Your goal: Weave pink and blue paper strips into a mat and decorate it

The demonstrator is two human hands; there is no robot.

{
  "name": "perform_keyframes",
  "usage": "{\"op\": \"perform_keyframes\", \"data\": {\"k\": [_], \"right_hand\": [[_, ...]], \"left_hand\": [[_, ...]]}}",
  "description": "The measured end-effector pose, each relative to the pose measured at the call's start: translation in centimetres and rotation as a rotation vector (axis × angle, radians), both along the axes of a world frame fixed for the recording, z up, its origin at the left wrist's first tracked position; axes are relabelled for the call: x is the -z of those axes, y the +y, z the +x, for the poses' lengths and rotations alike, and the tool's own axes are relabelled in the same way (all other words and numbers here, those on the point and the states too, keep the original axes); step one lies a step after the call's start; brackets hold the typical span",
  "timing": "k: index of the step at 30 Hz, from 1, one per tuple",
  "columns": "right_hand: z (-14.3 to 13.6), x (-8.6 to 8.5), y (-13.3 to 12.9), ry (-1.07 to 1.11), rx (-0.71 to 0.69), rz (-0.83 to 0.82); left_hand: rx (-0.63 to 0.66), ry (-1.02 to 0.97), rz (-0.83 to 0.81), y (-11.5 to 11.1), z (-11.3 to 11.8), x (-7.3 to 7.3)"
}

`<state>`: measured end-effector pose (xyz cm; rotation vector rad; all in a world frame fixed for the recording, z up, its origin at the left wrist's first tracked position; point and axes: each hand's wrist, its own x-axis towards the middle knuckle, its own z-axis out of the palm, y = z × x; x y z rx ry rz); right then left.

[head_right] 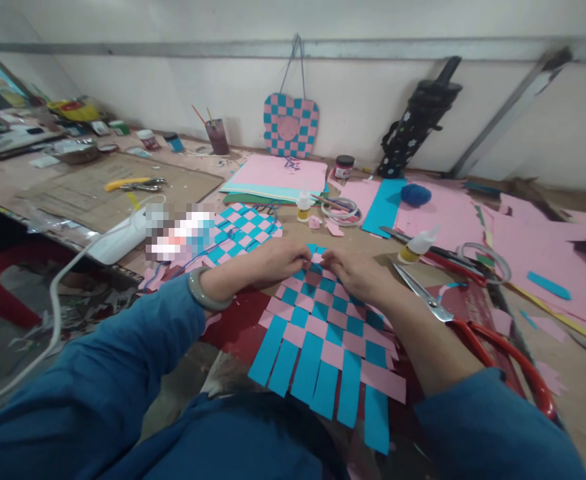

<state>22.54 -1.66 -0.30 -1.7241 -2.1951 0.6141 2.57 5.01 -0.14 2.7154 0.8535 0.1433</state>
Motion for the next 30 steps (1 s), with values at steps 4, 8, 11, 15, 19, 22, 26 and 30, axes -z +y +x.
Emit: {"op": "perform_keyframes", "data": {"k": [4, 8, 11, 15, 19, 22, 26, 30], "right_hand": [[0.0, 0.2, 0.0, 0.039, -0.003, 0.007], [-0.1, 0.4, 0.0, 0.036, 0.005, -0.001], [-0.3, 0.4, 0.0, 0.073, 0.016, -0.014], [0.1, 0.0, 0.0, 0.090, 0.025, -0.033], [2.0, -0.9, 0.1, 0.112, 0.160, 0.104], [3.5, -1.0, 0.2, -0.082, 0.238, 0.115], [4.3, 0.0, 0.7, -0.304, 0.186, 0.094], [4.1, 0.9, 1.3, -0.322, 0.168, 0.119]], "left_hand": [[0.001, -0.009, 0.001, 0.1, 0.0, 0.1], [-0.007, -0.014, 0.010, 0.0, -0.1, 0.1], [-0.006, -0.021, 0.007, 0.1, -0.1, 0.1], [-0.001, -0.066, -0.014, 0.2, -0.1, 0.4], [-0.056, -0.150, -0.045, 0.3, -0.2, 0.1], [-0.198, -0.186, -0.054, 0.4, -0.4, -0.3], [-0.295, -0.205, -0.091, 0.7, -0.6, -0.4], [-0.311, -0.235, -0.149, 1.1, -0.4, -0.2]]}}
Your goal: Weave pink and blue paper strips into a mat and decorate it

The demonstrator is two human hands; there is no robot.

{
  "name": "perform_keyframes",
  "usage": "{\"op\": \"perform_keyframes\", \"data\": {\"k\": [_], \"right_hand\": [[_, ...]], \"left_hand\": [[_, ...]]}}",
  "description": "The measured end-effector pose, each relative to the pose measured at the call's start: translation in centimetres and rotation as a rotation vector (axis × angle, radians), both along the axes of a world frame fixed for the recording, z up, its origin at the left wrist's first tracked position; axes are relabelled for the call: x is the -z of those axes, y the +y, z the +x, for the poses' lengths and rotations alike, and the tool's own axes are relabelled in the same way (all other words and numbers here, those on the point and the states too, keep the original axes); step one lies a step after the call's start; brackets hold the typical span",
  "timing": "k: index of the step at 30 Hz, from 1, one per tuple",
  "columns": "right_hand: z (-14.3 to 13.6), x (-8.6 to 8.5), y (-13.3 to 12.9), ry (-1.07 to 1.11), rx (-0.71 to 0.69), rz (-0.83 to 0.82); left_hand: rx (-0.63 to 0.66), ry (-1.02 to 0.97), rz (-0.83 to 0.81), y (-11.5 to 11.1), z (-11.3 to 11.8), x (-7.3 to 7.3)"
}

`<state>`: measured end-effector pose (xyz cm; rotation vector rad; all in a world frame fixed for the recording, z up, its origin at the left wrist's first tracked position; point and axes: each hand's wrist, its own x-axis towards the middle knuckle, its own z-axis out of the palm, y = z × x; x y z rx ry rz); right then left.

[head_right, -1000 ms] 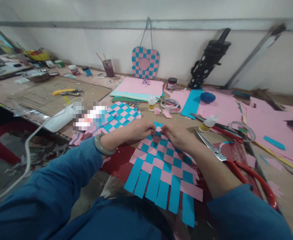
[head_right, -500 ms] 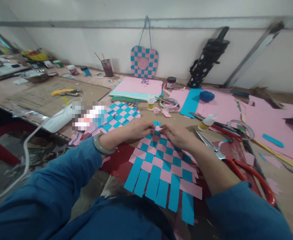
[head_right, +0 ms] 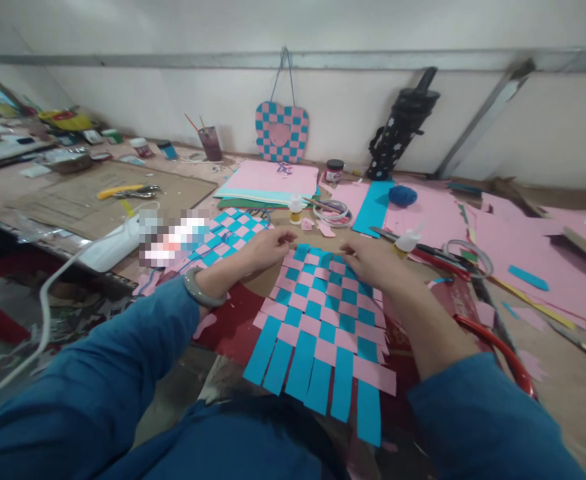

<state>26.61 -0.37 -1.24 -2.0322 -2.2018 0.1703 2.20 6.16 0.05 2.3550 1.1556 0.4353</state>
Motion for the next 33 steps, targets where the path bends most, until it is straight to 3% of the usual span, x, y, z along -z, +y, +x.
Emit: {"op": "perform_keyframes", "data": {"k": [14, 33], "right_hand": [[-1.8, -1.0, 1.1, 0.020, 0.025, -0.108], [-3.1, -1.2, 1.4, 0.276, 0.048, -0.025]], "left_hand": [[-0.015, -0.108, -0.115, 1.0, 1.4, 1.4], [0.070, -0.324, -0.255, 1.3, 2.4, 2.4]]}}
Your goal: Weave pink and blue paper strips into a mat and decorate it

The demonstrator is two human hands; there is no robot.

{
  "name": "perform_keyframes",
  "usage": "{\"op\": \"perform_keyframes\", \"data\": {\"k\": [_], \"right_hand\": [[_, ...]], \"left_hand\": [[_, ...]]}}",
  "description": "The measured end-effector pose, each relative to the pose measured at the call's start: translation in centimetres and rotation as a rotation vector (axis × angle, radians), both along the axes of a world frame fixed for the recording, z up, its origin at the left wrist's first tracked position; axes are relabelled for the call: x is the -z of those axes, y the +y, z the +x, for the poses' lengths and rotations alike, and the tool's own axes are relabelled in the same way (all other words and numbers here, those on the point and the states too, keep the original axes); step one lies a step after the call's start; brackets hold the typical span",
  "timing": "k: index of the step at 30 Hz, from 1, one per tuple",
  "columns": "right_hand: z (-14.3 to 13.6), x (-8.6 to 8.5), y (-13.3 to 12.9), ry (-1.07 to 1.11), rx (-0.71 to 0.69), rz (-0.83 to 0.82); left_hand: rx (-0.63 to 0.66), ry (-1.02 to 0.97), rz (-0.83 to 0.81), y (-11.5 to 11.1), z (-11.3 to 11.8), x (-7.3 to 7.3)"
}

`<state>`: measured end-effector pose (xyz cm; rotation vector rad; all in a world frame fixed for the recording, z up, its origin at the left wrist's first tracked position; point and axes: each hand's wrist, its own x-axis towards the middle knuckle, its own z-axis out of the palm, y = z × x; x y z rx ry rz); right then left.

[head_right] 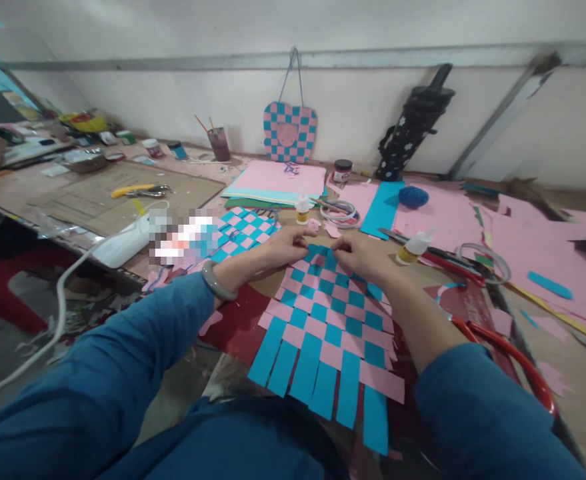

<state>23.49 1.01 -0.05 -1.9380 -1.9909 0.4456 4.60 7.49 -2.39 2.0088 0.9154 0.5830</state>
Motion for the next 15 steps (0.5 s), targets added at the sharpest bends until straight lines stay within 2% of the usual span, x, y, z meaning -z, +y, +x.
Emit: {"op": "perform_keyframes", "data": {"k": [3, 8, 12, 15], "right_hand": [[0.2, 0.5, 0.1, 0.067, 0.001, 0.001], [0.4, 1.4, 0.7, 0.305, -0.020, -0.097], [0.3, 1.3, 0.8, 0.299, -0.060, -0.137], [0.1, 0.6, 0.6, 0.191, -0.141, -0.131]], "left_hand": [[0.008, -0.053, -0.053, -0.2, 0.2, 0.0], [-0.017, -0.126, -0.148, -0.7, 0.2, -0.4], [0.004, -0.191, -0.245, -0.9, 0.1, -0.7], [0.023, -0.249, -0.300, -0.8, 0.1, -0.7]]}}
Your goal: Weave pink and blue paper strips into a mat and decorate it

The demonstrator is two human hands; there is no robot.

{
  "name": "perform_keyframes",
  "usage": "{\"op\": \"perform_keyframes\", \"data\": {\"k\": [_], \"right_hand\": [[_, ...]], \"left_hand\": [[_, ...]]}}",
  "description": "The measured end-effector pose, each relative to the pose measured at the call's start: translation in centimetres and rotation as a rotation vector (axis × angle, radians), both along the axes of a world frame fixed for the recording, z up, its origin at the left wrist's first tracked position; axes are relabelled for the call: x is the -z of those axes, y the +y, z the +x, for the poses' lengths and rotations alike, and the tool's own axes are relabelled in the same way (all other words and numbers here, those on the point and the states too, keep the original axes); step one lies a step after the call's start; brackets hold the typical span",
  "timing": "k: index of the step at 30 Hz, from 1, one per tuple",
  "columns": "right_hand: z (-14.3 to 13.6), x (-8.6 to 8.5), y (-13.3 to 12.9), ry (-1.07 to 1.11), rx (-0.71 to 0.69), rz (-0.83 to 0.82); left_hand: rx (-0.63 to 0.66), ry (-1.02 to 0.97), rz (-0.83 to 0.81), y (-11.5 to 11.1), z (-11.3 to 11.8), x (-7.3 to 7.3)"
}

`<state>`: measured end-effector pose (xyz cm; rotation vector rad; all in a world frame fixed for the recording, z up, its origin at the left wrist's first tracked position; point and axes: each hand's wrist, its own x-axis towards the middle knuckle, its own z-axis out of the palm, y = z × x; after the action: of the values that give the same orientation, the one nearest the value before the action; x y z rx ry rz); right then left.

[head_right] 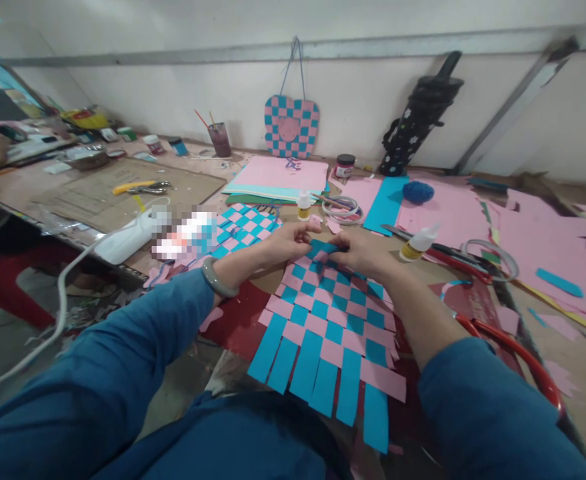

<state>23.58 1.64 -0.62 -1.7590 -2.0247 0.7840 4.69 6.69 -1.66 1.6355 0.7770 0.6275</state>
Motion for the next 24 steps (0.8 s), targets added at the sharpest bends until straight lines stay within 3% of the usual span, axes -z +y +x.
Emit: {"op": "perform_keyframes", "data": {"k": [4, 10, 15, 24], "right_hand": [[-0.1, -0.6, -0.2, -0.121, -0.043, 0.049], [-0.2, -0.4, -0.4, -0.020, -0.081, 0.103], [0.3, -0.5, -0.7, 0.156, -0.003, 0.073], [4.1, -2.1, -2.0, 0.118, 0.139, -0.005]], "left_hand": [[-0.005, -0.026, -0.063, 0.0, 0.0, 0.0], [0.060, 0.026, -0.090, -0.5, -0.4, -0.3], [0.071, 0.050, -0.004, -0.6, -0.8, -0.7], [0.001, 0.022, -0.053, 0.1, -1.6, -1.3]]}}
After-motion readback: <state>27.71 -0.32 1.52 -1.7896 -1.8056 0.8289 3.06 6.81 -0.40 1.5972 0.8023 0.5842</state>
